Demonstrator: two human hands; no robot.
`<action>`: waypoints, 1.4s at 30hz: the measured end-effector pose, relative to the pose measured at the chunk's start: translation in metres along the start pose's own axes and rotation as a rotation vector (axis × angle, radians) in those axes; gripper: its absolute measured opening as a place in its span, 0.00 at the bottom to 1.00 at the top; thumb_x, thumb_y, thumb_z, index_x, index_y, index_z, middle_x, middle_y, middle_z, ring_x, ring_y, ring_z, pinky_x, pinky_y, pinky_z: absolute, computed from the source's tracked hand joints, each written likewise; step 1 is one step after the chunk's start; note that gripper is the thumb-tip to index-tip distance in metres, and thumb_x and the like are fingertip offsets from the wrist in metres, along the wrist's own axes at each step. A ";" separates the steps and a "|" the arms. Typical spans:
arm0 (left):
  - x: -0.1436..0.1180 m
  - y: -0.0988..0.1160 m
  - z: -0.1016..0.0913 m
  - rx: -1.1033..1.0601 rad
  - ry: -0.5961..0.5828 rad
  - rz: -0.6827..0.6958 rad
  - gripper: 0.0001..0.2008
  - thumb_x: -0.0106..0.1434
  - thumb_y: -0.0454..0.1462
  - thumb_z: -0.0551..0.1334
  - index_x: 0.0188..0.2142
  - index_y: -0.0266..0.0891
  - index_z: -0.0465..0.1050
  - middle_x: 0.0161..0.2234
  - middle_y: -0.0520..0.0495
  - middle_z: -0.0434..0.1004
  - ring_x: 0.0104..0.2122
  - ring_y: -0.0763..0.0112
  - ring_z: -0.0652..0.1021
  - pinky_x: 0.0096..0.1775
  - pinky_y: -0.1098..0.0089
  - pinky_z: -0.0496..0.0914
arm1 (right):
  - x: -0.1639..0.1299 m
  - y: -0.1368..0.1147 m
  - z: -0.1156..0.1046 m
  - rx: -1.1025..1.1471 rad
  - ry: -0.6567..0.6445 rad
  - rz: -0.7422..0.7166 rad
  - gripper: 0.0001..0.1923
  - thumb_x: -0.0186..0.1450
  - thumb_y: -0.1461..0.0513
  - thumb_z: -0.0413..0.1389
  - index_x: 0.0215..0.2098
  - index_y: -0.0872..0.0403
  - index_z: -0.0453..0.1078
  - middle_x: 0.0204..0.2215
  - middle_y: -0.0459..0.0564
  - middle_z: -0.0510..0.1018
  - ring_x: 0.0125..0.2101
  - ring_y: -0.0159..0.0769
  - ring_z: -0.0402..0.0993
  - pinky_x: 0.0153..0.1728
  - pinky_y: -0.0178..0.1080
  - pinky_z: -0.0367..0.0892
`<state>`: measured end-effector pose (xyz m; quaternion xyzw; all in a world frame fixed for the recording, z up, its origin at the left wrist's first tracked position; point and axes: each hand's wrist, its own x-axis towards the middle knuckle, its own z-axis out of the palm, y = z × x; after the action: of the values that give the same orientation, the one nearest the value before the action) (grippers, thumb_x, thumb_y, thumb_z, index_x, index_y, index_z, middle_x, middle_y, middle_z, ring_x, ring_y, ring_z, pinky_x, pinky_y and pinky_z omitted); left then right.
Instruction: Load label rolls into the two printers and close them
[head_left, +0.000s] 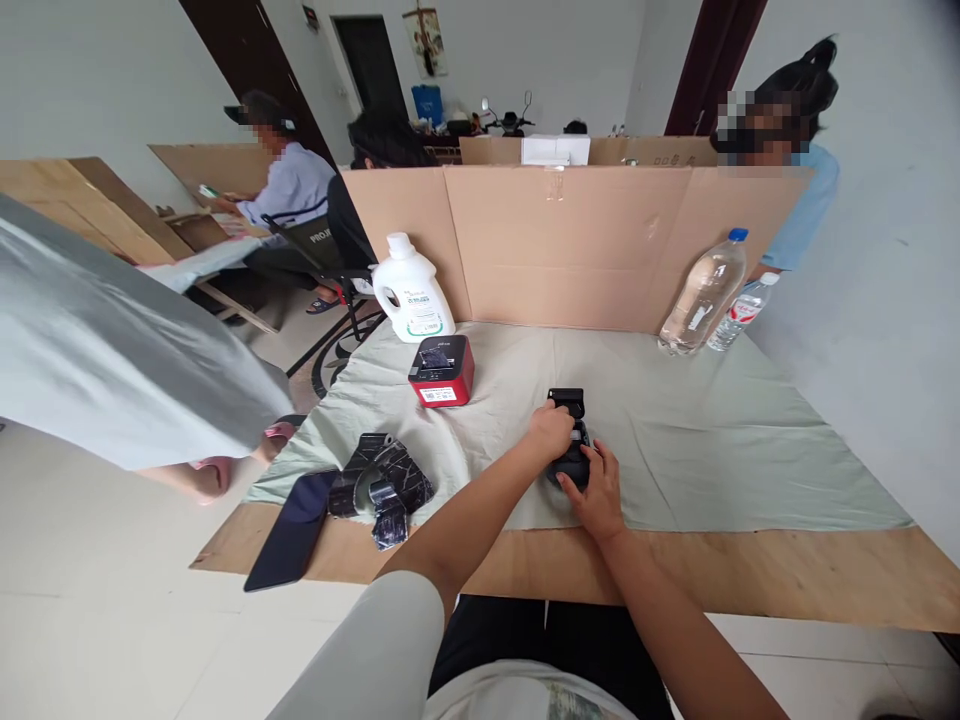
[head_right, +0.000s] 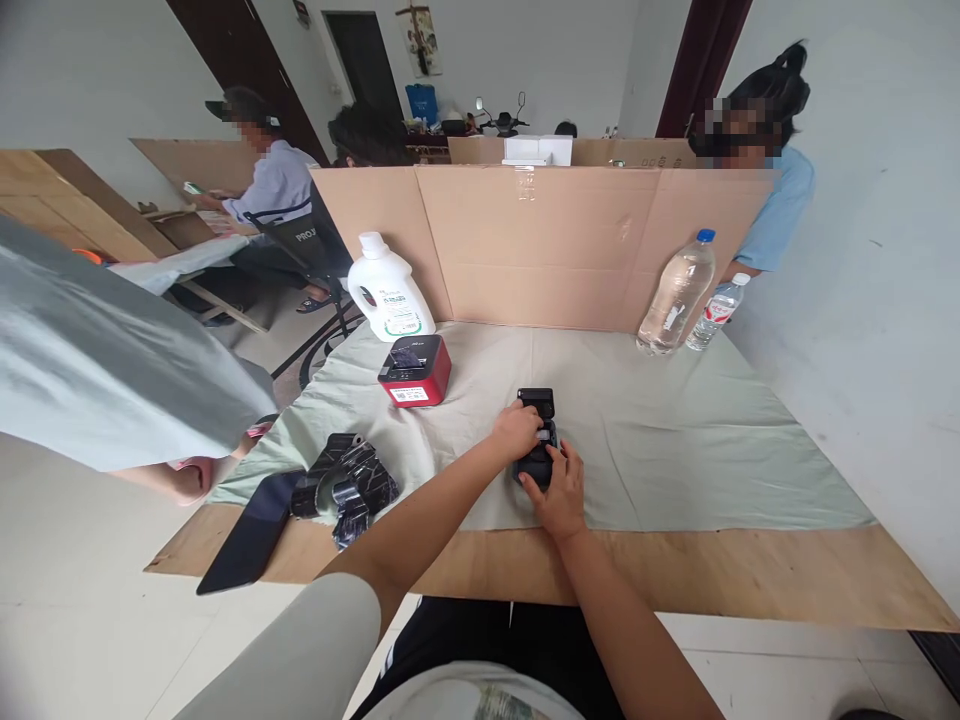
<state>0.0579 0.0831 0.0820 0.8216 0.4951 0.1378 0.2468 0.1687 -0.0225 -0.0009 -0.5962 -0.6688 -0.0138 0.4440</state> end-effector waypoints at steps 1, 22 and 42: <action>0.004 0.001 0.001 0.034 -0.015 -0.010 0.05 0.52 0.31 0.68 0.31 0.38 0.79 0.41 0.36 0.75 0.51 0.48 0.66 0.53 0.60 0.59 | 0.000 0.001 0.001 0.011 0.009 0.011 0.30 0.63 0.45 0.53 0.54 0.56 0.62 0.54 0.63 0.63 0.54 0.50 0.61 0.52 0.58 0.63; -0.040 -0.055 -0.052 -0.418 0.093 -0.072 0.13 0.52 0.36 0.66 0.38 0.36 0.71 0.32 0.51 0.75 0.32 0.71 0.74 0.34 0.74 0.66 | -0.001 0.009 0.006 -0.007 -0.046 -0.005 0.47 0.58 0.35 0.50 0.61 0.60 0.53 0.52 0.66 0.68 0.52 0.54 0.66 0.51 0.57 0.64; -0.149 -0.176 -0.135 0.456 -0.117 -0.671 0.20 0.48 0.33 0.67 0.43 0.35 0.76 0.48 0.32 0.75 0.49 0.47 0.73 0.46 0.62 0.67 | -0.003 0.007 0.008 -0.034 -0.078 0.042 0.45 0.61 0.37 0.47 0.62 0.61 0.53 0.53 0.67 0.66 0.53 0.54 0.63 0.51 0.57 0.63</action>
<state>-0.2077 0.0566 0.1028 0.6546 0.7385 -0.1107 0.1175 0.1693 -0.0187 -0.0112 -0.6177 -0.6725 0.0077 0.4077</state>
